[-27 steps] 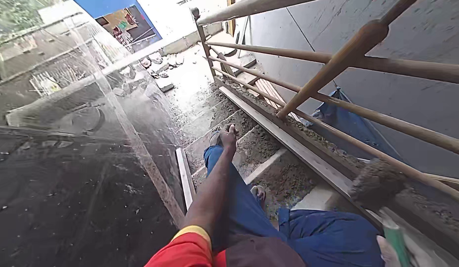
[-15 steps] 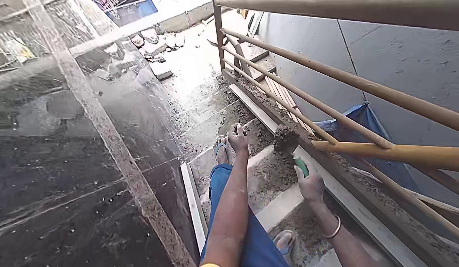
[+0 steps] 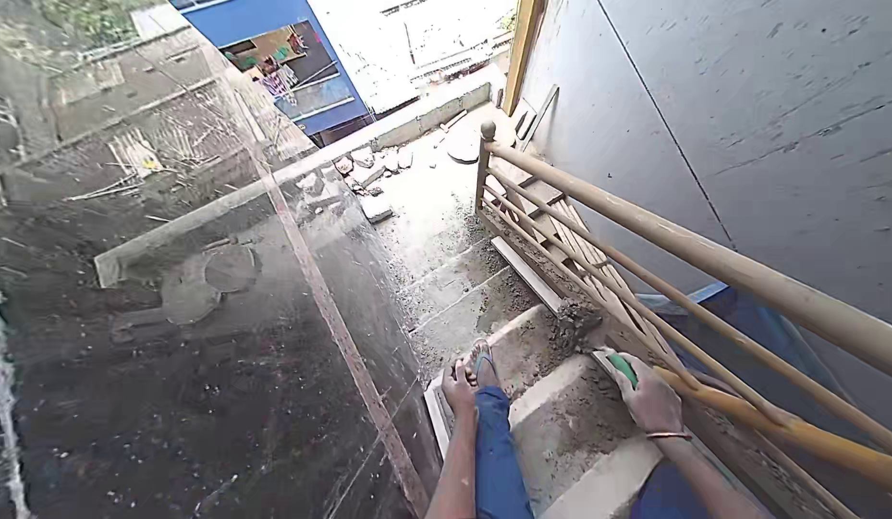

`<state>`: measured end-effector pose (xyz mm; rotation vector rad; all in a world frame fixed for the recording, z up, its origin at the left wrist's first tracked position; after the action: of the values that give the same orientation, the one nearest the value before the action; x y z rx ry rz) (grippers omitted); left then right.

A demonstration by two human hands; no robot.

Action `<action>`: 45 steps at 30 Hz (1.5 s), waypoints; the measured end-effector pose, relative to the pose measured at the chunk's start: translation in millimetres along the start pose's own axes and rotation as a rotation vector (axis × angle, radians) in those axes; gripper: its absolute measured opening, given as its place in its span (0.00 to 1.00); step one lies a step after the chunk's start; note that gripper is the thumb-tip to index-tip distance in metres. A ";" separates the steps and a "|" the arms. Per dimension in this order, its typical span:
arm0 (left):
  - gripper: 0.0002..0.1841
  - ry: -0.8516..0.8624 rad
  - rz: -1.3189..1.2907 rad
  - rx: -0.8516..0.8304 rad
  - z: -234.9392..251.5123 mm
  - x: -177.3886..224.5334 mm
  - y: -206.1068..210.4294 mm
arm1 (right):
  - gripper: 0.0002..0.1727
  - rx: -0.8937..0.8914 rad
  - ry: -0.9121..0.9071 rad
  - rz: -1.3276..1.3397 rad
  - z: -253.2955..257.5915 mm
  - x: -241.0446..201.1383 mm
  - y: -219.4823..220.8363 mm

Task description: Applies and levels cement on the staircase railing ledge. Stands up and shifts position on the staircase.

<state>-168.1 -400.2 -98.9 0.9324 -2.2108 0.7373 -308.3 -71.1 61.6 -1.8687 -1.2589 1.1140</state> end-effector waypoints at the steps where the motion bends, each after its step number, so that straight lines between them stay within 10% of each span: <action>1: 0.11 0.012 0.006 0.003 3.0 22.3 -19.4 | 0.23 0.010 -0.022 -0.015 0.7 -7.6 -15.4; 7: 0.12 0.256 0.290 -0.036 51.1 148.8 -108.1 | 0.22 0.083 -0.070 0.030 4.2 -44.3 -68.1; 13: 0.12 0.439 0.504 -0.154 76.3 247.4 -97.8 | 0.23 0.064 0.006 0.096 10.9 -51.3 -67.0; 28: 0.18 0.989 1.660 -1.095 195.8 326.2 221.7 | 0.25 -0.046 0.583 0.421 102.6 -10.2 149.7; 34: 0.21 1.027 1.999 -1.442 224.7 258.6 330.4 | 0.26 -0.025 0.689 0.452 157.3 -18.1 205.3; 45: 0.23 0.809 1.519 -1.961 317.9 17.6 515.2 | 0.17 -0.052 0.662 0.521 283.3 -35.3 248.7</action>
<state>-674.5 -319.4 -421.1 -1.7111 -1.3169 -0.6325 -464.5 -182.5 -264.9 -2.3995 -0.4417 0.5905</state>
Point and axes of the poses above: each hand's wrist, its own z-axis towards the middle knuckle, its own y-axis out of the palm, x = y × z, the point moved 3 cm from there along z, towards the middle knuckle, and after that the axes turned 10 degrees about z, right-handed, at the moved point
